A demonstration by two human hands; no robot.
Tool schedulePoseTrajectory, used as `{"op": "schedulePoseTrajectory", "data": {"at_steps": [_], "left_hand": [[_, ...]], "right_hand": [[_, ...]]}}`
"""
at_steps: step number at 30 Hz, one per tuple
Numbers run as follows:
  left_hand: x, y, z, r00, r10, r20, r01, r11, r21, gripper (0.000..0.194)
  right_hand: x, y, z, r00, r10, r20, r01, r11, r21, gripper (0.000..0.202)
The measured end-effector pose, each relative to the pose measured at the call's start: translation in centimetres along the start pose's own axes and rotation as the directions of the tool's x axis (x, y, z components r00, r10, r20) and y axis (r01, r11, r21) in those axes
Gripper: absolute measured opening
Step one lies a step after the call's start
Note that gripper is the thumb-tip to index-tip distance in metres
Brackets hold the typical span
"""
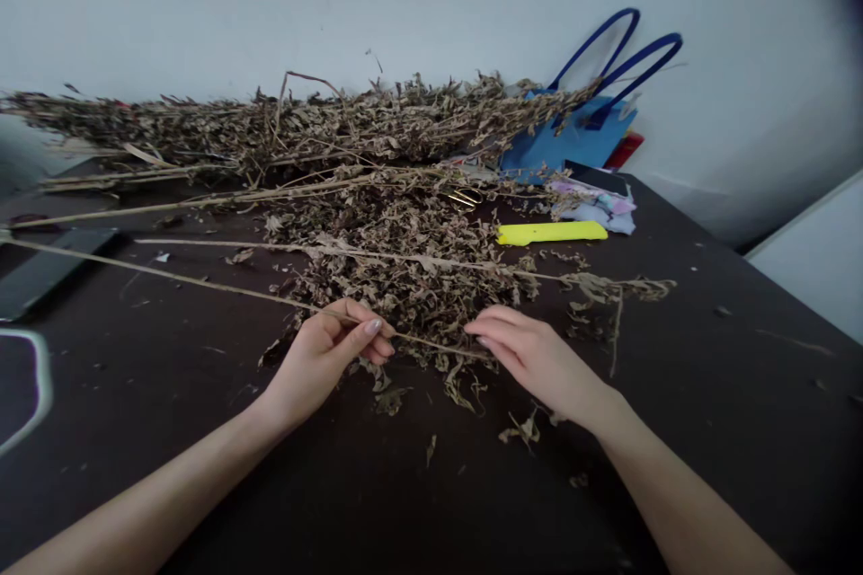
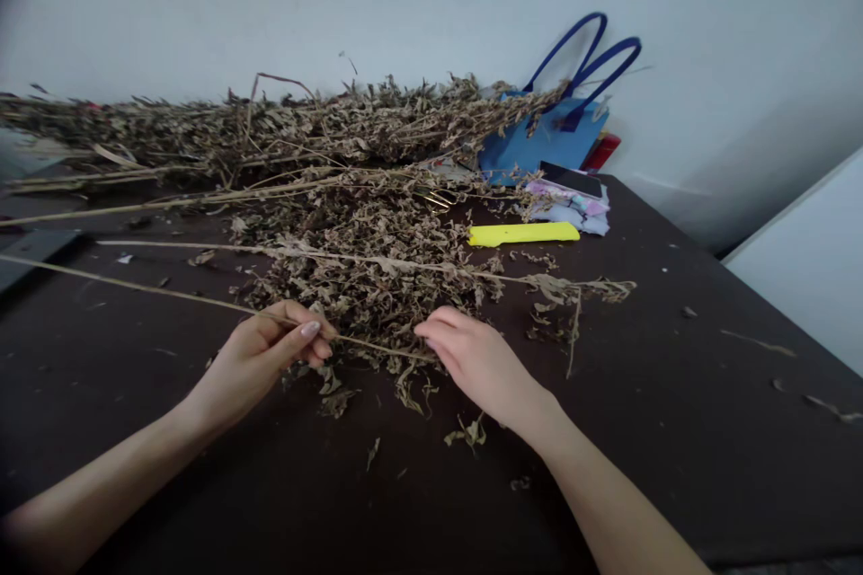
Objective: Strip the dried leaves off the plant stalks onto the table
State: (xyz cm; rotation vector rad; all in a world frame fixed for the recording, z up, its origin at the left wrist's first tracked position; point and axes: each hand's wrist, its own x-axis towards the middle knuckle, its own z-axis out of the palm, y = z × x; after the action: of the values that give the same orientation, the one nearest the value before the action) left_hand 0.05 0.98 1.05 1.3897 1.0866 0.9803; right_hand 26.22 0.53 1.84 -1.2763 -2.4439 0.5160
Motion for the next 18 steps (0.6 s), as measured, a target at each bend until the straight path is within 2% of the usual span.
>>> {"op": "schedulePoseTrajectory", "data": {"at_steps": [2, 4, 12, 18], "left_hand": [[0.0, 0.0, 0.0, 1.000, -0.003, 0.001, 0.003, 1.000, -0.013, 0.017], [0.0, 0.1, 0.1, 1.000, -0.017, 0.004, 0.017, 0.999, -0.031, 0.014], [0.0, 0.0, 0.1, 0.999, -0.036, 0.004, 0.036, 0.999, -0.035, 0.011], [0.0, 0.2, 0.2, 0.999, -0.019, 0.026, 0.020, 1.000, -0.002, 0.013]], "right_hand": [[0.0, 0.0, -0.3, 0.998, 0.027, -0.054, -0.026, 1.000, 0.006, 0.027], [0.0, 0.0, -0.7, 0.998, 0.029, -0.061, -0.027, 0.999, 0.041, 0.026], [-0.1, -0.4, -1.0, 0.991, -0.039, 0.128, 0.024, 0.993, 0.120, 0.022], [0.1, -0.6, -0.2, 0.990, -0.073, 0.122, 0.056, 0.990, 0.131, 0.015]]}}
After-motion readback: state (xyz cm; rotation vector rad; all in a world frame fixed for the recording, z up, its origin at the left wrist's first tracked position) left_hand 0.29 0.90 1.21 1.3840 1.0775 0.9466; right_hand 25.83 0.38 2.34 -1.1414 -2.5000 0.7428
